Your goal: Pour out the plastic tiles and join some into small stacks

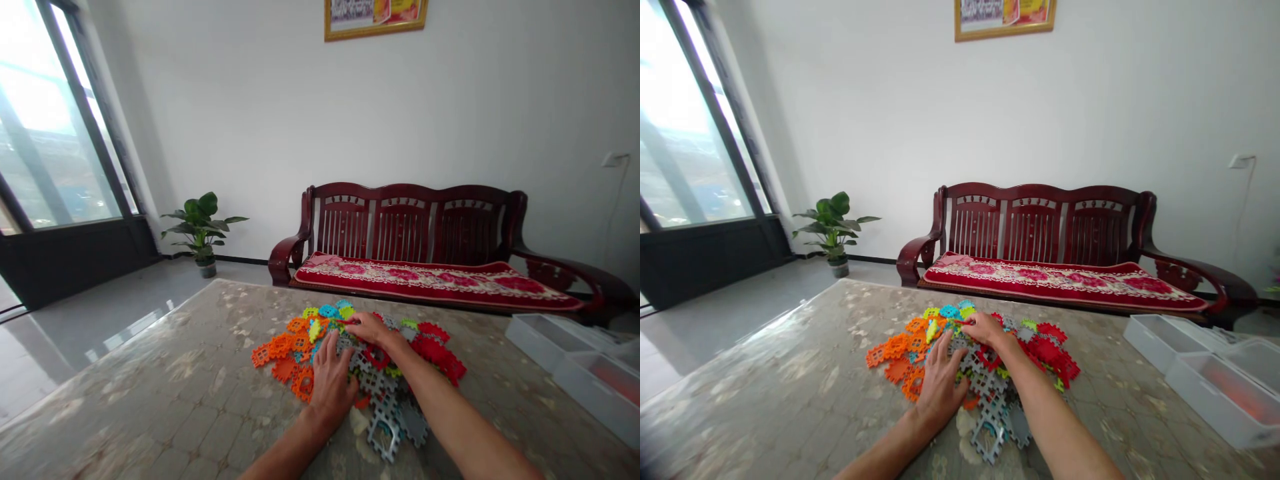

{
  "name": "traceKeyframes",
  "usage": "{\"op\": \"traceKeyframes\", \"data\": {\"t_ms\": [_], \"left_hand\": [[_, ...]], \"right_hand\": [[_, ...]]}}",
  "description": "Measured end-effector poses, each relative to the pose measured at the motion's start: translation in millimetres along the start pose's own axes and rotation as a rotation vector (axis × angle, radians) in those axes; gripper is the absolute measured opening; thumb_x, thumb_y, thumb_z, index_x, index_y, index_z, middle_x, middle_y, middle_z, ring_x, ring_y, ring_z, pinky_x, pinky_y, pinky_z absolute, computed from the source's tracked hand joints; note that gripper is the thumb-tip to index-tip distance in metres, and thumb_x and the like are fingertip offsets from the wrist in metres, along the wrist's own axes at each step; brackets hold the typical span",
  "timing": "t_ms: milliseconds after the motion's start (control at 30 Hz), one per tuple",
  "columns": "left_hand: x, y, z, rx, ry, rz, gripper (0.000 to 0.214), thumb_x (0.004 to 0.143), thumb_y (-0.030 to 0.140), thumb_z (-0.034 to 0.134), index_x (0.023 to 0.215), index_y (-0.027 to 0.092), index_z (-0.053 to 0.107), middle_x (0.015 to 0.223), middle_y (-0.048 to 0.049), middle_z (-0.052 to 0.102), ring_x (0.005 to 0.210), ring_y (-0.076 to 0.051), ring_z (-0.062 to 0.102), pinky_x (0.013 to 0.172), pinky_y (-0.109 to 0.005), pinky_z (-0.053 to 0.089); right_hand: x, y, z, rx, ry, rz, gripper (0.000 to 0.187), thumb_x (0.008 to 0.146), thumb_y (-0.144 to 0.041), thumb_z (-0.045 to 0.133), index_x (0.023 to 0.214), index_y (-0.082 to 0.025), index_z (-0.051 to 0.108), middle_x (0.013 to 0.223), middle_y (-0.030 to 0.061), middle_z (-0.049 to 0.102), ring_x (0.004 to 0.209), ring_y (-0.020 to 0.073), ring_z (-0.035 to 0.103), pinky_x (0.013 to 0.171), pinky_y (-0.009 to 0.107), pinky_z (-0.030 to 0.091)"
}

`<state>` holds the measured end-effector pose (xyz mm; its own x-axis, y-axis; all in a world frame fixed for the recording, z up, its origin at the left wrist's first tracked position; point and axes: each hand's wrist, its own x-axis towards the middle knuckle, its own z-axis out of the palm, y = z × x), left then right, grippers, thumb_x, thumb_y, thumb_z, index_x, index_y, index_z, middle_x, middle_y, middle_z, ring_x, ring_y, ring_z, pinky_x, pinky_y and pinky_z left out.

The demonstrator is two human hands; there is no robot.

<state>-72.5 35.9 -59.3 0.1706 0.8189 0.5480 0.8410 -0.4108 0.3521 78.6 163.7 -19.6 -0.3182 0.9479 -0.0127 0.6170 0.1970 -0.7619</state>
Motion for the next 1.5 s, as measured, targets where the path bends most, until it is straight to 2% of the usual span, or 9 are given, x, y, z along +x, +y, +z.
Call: {"op": "traceKeyframes", "data": {"t_ms": [300,400,500,667,833,1000,1233,1333,1500], "left_hand": [[20,-14,-0.1,-0.195,0.186,-0.099,0.038,0.074,0.001,0.050,0.103,0.023,0.063,0.140,-0.0089,0.045,0.131,-0.026,0.042,0.109,-0.049,0.038],[25,-18,-9.7,-0.271,0.247,-0.138,0.034,0.079,0.006,0.049,0.105,0.023,0.063,0.137,-0.0088,0.047,0.131,-0.025,0.042,0.109,-0.048,0.037],[28,-31,-26.6,-0.295,0.274,-0.170,0.033,0.078,0.008,0.049,0.104,0.023,0.063,0.137,-0.0086,0.047,0.132,-0.024,0.041,0.111,-0.046,0.036],[23,-76,-54.3,-0.211,0.208,-0.253,0.039,0.075,0.012,0.048,0.110,0.024,0.063,0.134,-0.0077,0.052,0.130,-0.024,0.046,0.111,-0.043,0.037],[9,-107,-60.0,0.044,0.082,-0.460,0.047,0.088,0.039,0.048,0.131,0.020,0.054,0.141,-0.0140,0.050,0.135,-0.028,0.040,0.111,-0.047,0.033],[2,-105,-55.4,0.289,-0.106,-0.592,0.067,0.087,0.053,0.049,0.144,0.020,0.043,0.152,-0.0172,0.038,0.141,-0.034,0.033,0.114,-0.052,0.023],[-2,-102,-50.3,0.335,-0.138,-0.514,0.064,0.086,0.052,0.048,0.143,0.023,0.046,0.150,-0.0106,0.044,0.137,-0.031,0.039,0.115,-0.048,0.022],[-2,-103,-50.8,0.325,-0.138,-0.509,0.064,0.085,0.052,0.050,0.143,0.024,0.047,0.150,-0.0111,0.044,0.136,-0.031,0.040,0.114,-0.048,0.024],[1,-102,-54.5,0.273,-0.158,-0.490,0.066,0.083,0.052,0.054,0.141,0.022,0.049,0.148,-0.0141,0.045,0.134,-0.034,0.043,0.110,-0.048,0.029]], "right_hand": [[-15,-23,10,0.273,-0.096,-0.030,0.032,0.076,-0.047,0.059,0.074,-0.017,0.069,0.067,-0.0002,0.062,0.067,0.0158,0.053,0.065,0.028,0.042],[-17,-44,10,0.408,-0.080,-0.072,0.033,0.075,-0.051,0.061,0.068,-0.019,0.066,0.063,-0.0013,0.058,0.066,0.0156,0.050,0.065,0.028,0.041],[-15,-63,14,0.447,-0.090,-0.129,0.036,0.077,-0.054,0.059,0.076,-0.020,0.069,0.066,-0.0012,0.061,0.069,0.0162,0.053,0.068,0.028,0.042],[4,-63,25,0.255,-0.057,-0.175,0.045,0.084,-0.055,0.049,0.093,-0.019,0.074,0.088,0.0028,0.071,0.086,0.0202,0.062,0.077,0.030,0.046],[35,-32,26,-0.001,0.105,-0.058,0.047,0.088,-0.050,0.041,0.106,-0.019,0.071,0.108,0.0049,0.072,0.106,0.0239,0.061,0.091,0.032,0.046],[63,-8,23,-0.167,0.138,0.105,0.054,0.085,-0.053,0.048,0.128,-0.024,0.061,0.134,0.0095,0.060,0.130,0.0283,0.047,0.106,0.037,0.034],[90,-4,33,-0.326,0.043,0.263,0.072,0.087,-0.063,0.038,0.146,-0.023,0.040,0.153,0.0155,0.036,0.142,0.0350,0.029,0.112,0.053,0.021],[93,-12,42,-0.344,0.004,0.247,0.066,0.086,-0.063,0.042,0.141,-0.028,0.048,0.152,0.0132,0.038,0.141,0.0366,0.031,0.111,0.056,0.022],[83,-29,62,-0.328,0.024,0.113,0.048,0.085,-0.056,0.050,0.125,-0.033,0.063,0.137,0.0076,0.055,0.131,0.0315,0.042,0.108,0.046,0.028]]}}
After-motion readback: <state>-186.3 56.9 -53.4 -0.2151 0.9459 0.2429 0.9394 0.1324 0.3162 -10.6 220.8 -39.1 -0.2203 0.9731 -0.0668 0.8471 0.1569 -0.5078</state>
